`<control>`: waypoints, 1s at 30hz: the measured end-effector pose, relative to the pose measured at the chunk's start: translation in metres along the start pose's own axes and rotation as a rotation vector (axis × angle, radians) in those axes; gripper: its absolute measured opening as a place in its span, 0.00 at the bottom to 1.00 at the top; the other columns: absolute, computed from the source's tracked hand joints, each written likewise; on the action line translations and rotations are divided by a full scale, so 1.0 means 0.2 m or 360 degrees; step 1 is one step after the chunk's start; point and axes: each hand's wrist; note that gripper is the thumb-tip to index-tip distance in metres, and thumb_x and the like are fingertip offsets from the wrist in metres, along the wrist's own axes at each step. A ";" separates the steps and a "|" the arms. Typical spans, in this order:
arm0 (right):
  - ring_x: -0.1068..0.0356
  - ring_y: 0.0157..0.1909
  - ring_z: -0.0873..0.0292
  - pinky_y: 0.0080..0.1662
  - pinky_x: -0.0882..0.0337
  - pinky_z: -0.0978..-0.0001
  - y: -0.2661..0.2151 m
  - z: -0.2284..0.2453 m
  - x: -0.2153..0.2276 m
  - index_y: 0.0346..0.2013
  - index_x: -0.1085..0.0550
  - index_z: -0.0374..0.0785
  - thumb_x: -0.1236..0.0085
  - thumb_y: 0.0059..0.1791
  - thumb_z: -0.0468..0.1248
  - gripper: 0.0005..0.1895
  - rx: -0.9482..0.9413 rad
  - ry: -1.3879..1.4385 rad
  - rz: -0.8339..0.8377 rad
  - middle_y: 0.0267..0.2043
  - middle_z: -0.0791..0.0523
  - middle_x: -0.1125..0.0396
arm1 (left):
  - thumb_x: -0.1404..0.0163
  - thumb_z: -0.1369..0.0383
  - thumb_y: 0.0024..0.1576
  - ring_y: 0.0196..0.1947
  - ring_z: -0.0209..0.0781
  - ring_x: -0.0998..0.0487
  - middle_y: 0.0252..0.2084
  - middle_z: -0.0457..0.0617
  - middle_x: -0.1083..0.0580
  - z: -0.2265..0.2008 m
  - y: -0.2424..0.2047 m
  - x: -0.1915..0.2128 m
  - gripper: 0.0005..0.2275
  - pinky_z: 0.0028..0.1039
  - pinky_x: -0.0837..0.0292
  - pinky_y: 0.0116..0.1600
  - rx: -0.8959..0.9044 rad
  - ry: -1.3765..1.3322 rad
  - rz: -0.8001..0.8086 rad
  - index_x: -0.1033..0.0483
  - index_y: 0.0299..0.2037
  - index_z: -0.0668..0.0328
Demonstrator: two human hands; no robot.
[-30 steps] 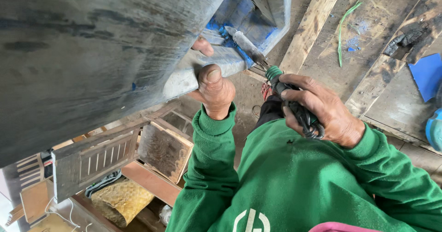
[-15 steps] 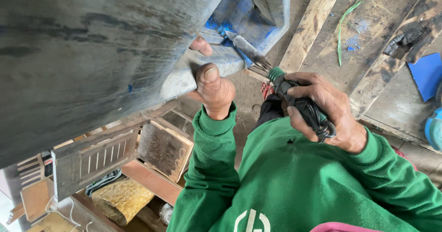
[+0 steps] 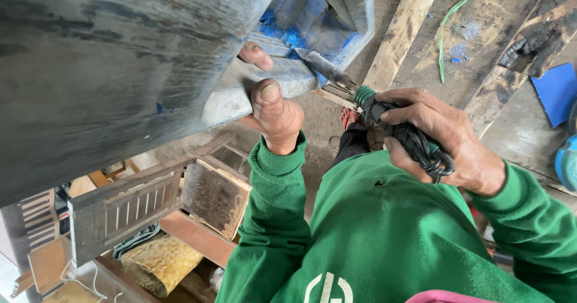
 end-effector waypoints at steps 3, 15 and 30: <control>0.26 0.56 0.45 0.55 0.26 0.58 0.04 0.01 0.06 0.48 0.29 0.35 0.37 0.42 0.30 0.20 -0.0019 -0.0009 0.0076 0.59 0.43 0.32 | 0.42 0.51 0.61 0.45 0.38 0.31 0.42 0.45 0.32 -0.01 0.01 -0.01 0.21 0.27 0.37 0.54 -0.0005 -0.0011 -0.0032 0.32 0.50 0.60; 0.25 0.54 0.48 0.53 0.26 0.62 0.19 -0.04 0.33 0.46 0.28 0.33 0.38 0.37 0.29 0.23 -0.0069 0.0075 0.0271 0.59 0.43 0.31 | 0.40 0.51 0.59 0.43 0.39 0.29 0.40 0.47 0.29 0.00 0.02 -0.07 0.21 0.28 0.34 0.53 0.0029 -0.0046 -0.0210 0.28 0.46 0.63; 0.29 0.64 0.42 0.59 0.27 0.57 0.30 -0.32 0.37 0.50 0.29 0.35 0.37 0.39 0.37 0.25 0.0177 0.0179 0.0442 0.47 0.50 0.29 | 0.43 0.48 0.61 0.45 0.39 0.27 0.43 0.44 0.28 0.08 0.04 -0.10 0.21 0.30 0.30 0.55 0.0030 -0.0026 -0.0198 0.27 0.46 0.61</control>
Point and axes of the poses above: each hand's wrist, its own y-axis towards the middle knuckle, its own x-axis out of the back of the hand, z = x × y
